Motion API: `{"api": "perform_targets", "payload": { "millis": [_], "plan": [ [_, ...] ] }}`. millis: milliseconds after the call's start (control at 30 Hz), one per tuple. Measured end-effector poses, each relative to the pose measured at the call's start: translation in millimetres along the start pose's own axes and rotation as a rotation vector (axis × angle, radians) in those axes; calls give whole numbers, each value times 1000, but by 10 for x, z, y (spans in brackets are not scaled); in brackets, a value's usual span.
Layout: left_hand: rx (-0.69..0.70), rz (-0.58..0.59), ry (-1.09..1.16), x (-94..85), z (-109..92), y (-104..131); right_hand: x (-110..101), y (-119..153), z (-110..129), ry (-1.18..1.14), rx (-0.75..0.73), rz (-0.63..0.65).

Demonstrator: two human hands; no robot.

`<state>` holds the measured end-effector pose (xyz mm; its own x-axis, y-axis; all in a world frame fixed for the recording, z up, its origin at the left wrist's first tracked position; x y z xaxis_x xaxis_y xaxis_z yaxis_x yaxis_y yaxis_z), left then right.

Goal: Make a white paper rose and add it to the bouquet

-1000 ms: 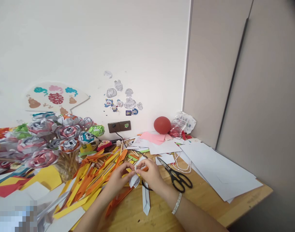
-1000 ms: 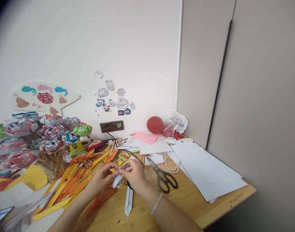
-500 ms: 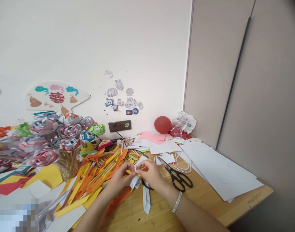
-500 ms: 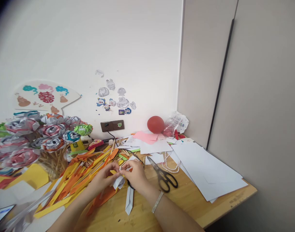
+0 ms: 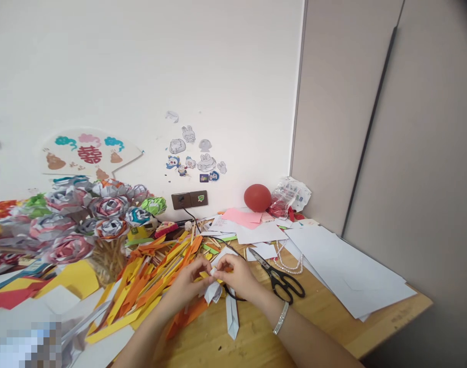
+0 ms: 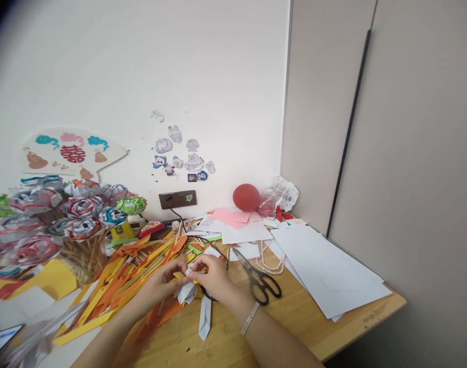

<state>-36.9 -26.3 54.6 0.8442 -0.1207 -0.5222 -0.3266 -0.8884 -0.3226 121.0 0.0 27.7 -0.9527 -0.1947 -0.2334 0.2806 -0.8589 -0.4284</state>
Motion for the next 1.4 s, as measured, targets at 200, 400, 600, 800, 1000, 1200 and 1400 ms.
{"api": "perform_targets", "payload": {
  "millis": [200, 400, 600, 800, 1000, 1200, 1400],
  "plan": [
    [-41, -44, -79, 16, -75, 18, -19, 35, 15, 129, -8, 62],
    [-45, -38, -172, 21, -131, 29, -36, 57, 95, 118, -37, 94],
    [-16, -66, -275, 18, -139, 18, -35, 41, 101, 104, -34, 55],
    [-51, -100, -318, 43, -132, 32, -43, 23, 80, 80, 14, 49],
    [15, -80, -351, 29, -42, 30, -58, 35, 135, 227, -109, 91],
    [98, -86, -378, 38, 3, 23, -71, 55, 140, 322, -203, 110],
    [52, -150, -370, 55, -18, 18, -79, 39, 60, 318, -138, 137]
  ]
}}
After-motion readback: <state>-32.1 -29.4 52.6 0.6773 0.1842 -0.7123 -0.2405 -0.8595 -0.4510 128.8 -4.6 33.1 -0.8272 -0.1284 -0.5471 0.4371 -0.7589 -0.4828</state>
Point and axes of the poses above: each hand's wrist, its own y-axis away from the middle knuckle, its own x-axis out of the palm, z = x × y, the point moved 1 cm from there along -y, towards the middle knuckle, and after that the axes turned 1 degree about x, right-handed, at the moved point
